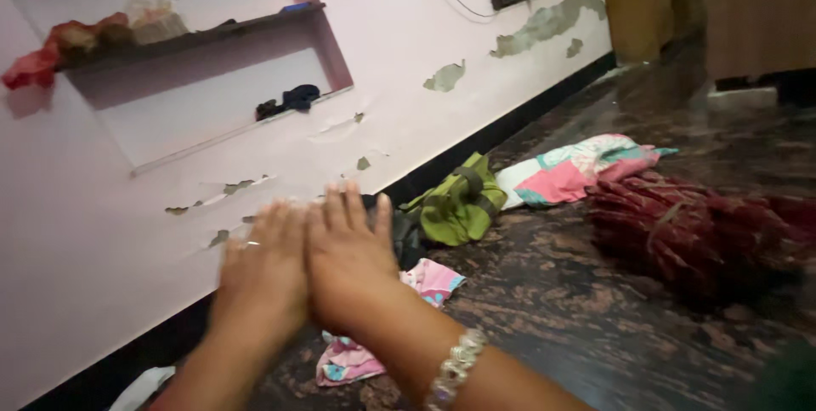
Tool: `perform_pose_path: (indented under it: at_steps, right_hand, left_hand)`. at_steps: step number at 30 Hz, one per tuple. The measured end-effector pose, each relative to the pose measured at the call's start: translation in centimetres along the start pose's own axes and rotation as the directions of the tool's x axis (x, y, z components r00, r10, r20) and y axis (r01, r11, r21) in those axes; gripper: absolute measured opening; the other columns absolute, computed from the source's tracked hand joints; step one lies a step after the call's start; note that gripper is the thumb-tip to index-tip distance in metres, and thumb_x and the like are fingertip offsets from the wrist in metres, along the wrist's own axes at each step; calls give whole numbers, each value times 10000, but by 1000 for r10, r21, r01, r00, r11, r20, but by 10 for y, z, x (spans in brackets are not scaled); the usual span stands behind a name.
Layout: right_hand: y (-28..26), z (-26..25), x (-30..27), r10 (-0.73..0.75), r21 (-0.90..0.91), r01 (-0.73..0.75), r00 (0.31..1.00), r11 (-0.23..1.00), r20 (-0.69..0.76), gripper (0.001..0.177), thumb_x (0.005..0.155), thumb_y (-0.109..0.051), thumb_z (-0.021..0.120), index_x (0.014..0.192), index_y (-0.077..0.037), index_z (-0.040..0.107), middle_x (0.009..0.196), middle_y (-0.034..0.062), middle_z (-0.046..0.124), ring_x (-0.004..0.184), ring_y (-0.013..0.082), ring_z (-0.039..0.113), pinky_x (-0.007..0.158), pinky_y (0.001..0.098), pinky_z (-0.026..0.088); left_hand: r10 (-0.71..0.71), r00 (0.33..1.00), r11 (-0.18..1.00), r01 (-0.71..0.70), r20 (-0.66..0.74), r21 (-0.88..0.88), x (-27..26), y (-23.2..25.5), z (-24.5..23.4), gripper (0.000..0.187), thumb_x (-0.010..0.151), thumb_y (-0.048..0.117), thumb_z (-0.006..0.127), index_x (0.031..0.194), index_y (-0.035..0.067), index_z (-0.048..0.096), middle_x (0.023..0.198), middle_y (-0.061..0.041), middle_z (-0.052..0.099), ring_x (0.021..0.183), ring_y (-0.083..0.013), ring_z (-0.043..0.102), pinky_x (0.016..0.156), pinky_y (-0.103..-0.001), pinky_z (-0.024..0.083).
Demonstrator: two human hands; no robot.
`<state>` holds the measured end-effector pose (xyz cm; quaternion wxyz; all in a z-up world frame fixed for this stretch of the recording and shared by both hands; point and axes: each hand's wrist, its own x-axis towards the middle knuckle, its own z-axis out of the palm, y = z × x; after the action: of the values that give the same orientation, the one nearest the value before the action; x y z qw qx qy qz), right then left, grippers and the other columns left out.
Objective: The person folds clothes and then places the folded items onto a shelf in a storage unit.
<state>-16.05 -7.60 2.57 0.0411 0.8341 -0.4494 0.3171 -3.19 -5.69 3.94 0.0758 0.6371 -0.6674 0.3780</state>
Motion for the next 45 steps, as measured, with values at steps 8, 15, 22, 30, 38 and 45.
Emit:
perform_pose_path:
  at_steps: [8, 15, 22, 30, 38, 45]
  right_hand:
    - [58, -3, -14, 107, -160, -96, 992, 982, 63, 851, 872, -220, 578, 1569, 8, 147, 1666, 237, 48, 1547, 403, -30, 1179, 654, -31]
    - [113, -17, -24, 279, -341, -242, 958, 908, 63, 893, 889, -226, 585, 1600, -8, 92, 1688, 220, 31, 1563, 388, -37, 1201, 639, -17]
    - [150, -46, -38, 401, -455, -325, 913, 829, 79, 956, 887, -276, 621, 1612, -34, 47, 1697, 207, 2, 1573, 373, -67, 1210, 633, -32]
    - [174, -71, -38, 290, -563, -346, 938, 751, -190, 874, 888, -257, 571, 1598, -19, 120, 1684, 198, 72, 1559, 364, -5, 1200, 633, -17]
    - [155, -91, -38, 309, -560, -319, 944, 765, -115, 894, 879, -281, 548, 1590, -1, 84, 1681, 209, 20, 1556, 372, -60, 1195, 619, -52]
    - [166, -82, -36, 111, -584, -266, 951, 767, -287, 834, 884, -256, 516, 1578, -4, 127, 1668, 216, 61, 1547, 386, -28, 1193, 621, -36]
  left_hand:
    - [66, 994, 987, -51, 89, -155, 28, 66, 24, 654, 932, 204, 425, 1546, 60, 253, 1649, -148, 186, 1529, -272, 165, 1162, -549, 219]
    - [154, 987, 940, -131, 50, -316, 59, 131, 27, 740, 921, 199, 471, 1607, 99, 210, 1713, -125, 121, 1529, -261, 109, 1172, -549, 182]
    - [219, 975, 885, -207, -18, -417, 84, 180, 16, 734, 918, 180, 501, 1576, 96, 187, 1681, -114, 104, 1546, -260, 100, 1190, -546, 169]
    - [199, 937, 824, -318, -286, -469, 103, 194, -11, 685, 927, 210, 463, 1560, 74, 240, 1662, -130, 158, 1532, -270, 127, 1179, -549, 172]
    - [183, 947, 862, -284, -266, -419, 106, 186, -28, 722, 917, 214, 437, 1591, 98, 203, 1689, -120, 107, 1549, -278, 92, 1183, -546, 122]
    - [124, 901, 877, -296, -416, -379, 106, 189, -16, 709, 912, 232, 416, 1577, 116, 197, 1670, -121, 121, 1532, -279, 94, 1165, -564, 161]
